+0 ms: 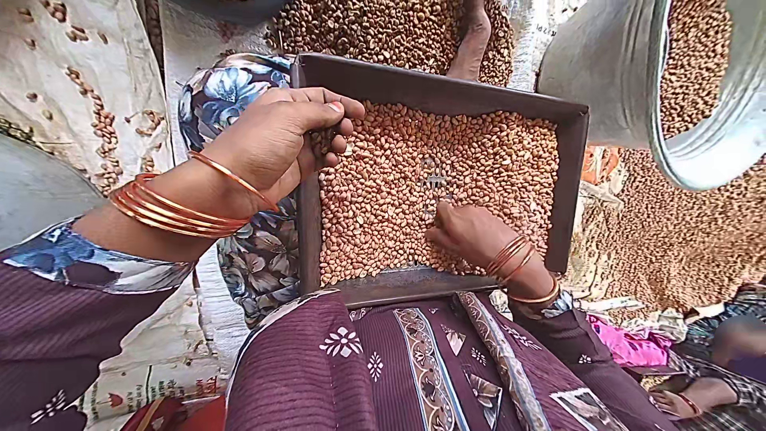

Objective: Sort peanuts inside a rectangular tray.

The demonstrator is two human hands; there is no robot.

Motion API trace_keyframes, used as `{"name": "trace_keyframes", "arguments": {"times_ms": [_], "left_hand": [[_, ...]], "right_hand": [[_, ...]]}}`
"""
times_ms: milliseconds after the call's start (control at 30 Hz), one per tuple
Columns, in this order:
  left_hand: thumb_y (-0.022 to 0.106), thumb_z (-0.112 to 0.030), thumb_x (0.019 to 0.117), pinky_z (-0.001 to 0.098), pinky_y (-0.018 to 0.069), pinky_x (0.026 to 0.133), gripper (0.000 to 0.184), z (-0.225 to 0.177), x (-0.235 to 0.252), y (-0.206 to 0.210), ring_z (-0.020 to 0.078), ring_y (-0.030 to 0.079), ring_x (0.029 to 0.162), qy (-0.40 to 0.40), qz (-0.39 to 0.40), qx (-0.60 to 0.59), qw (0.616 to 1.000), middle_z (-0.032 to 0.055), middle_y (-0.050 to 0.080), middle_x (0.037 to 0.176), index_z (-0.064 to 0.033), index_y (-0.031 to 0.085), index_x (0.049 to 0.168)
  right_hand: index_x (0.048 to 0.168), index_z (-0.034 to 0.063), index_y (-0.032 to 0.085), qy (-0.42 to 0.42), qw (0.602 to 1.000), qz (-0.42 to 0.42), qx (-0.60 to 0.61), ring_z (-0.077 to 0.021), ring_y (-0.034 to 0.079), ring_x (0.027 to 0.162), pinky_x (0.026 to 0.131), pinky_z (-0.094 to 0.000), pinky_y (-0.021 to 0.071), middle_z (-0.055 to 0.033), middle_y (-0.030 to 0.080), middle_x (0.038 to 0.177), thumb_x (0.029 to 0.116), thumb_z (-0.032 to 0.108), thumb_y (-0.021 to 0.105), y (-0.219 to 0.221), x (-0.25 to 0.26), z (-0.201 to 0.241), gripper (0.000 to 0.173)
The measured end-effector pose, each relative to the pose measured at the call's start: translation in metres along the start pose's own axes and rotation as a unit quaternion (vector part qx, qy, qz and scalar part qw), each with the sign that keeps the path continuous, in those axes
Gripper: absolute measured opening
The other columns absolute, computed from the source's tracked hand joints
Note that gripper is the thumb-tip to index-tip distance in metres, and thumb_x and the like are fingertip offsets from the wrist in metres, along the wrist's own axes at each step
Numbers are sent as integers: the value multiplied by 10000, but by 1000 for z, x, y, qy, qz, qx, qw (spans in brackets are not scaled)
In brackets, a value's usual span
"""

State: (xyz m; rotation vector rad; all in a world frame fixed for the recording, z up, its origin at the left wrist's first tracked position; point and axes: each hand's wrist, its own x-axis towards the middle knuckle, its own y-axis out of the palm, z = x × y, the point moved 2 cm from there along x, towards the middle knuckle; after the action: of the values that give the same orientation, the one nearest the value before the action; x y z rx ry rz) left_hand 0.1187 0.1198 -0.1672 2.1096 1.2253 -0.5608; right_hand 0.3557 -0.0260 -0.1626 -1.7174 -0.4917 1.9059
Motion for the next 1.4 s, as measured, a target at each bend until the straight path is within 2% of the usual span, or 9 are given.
{"name": "trace_keyframes", "arguments": {"times_ms": [67, 133, 300, 400, 500, 667, 967, 1233, 1400], "left_hand": [[403, -143, 1103, 141, 501, 592, 264, 3, 1, 2, 25, 597, 662, -3, -1, 8, 1000, -38, 641, 842, -136, 665, 1064], [412, -143, 1102, 150, 504, 601, 259, 7, 2, 3, 31, 601, 679, -1, 5, 25, 1000, -41, 640, 837, -136, 667, 1059], [500, -147, 1072, 142, 456, 607, 180, 16, 0, 8, -1, 553, 670, 109, 37, 207, 972, -71, 622, 827, -146, 672, 1019], [572, -240, 1032, 235, 466, 716, 169, 25, -4, 9, 28, 565, 776, 229, 61, 433, 870, -43, 613, 890, -145, 712, 1031], [584, -185, 1003, 366, 485, 704, 195, 39, -4, 14, 203, 578, 783, 314, 74, 544, 775, 76, 577, 863, -67, 736, 1026], [617, -157, 1010, 493, 526, 702, 179, 57, -1, 17, 367, 632, 818, 328, 74, 628, 702, 178, 586, 898, 3, 697, 1015], [623, -181, 1016, 499, 540, 685, 220, 67, -2, 26, 415, 654, 856, 305, 63, 713, 628, 208, 588, 922, 32, 635, 964], [588, -185, 1008, 511, 534, 678, 226, 65, 1, 23, 407, 651, 851, 318, 74, 676, 660, 197, 591, 921, 30, 658, 993], [507, -197, 957, 243, 423, 626, 199, 42, -1, 22, 43, 533, 712, 224, 158, 433, 859, -61, 558, 796, -152, 669, 851]], "right_hand": [[1068, 39, 645, -225, 971, -25, 70, -221, 667, 695, 639, -404, 544, -66, 665, 793, 1025, 306, 595, 10, 2, 11, 275], [1095, 67, 688, -315, 934, -130, 112, -166, 683, 696, 632, -357, 587, -52, 715, 909, 985, 222, 659, -1, 6, 20, 193], [1094, 63, 746, -254, 929, -268, 28, -343, 702, 801, 663, -485, 578, -186, 683, 1011, 969, 61, 641, -26, 52, 8, 164], [1044, 45, 731, -253, 924, -288, 6, -355, 702, 823, 680, -483, 578, -188, 683, 975, 987, 64, 617, -22, 65, 7, 129], [1019, 27, 725, -247, 922, -298, 9, -333, 688, 782, 650, -451, 569, -179, 662, 933, 994, 101, 619, -21, 67, 7, 132], [1000, 40, 659, -215, 932, -280, 84, -232, 680, 727, 641, -426, 549, -105, 681, 874, 908, 174, 609, -27, 61, -1, 170], [1004, 31, 759, -334, 892, -305, 22, -301, 714, 907, 804, -405, 588, -161, 713, 964, 982, 90, 636, -15, 67, 10, 138], [987, -12, 710, -230, 929, -289, -4, -342, 699, 834, 715, -447, 581, -183, 672, 915, 979, 101, 628, -16, 66, 27, 140], [954, -22, 699, -181, 912, -369, -4, -333, 703, 794, 675, -428, 574, -185, 675, 879, 982, 84, 582, -5, 69, 34, 159]]}}
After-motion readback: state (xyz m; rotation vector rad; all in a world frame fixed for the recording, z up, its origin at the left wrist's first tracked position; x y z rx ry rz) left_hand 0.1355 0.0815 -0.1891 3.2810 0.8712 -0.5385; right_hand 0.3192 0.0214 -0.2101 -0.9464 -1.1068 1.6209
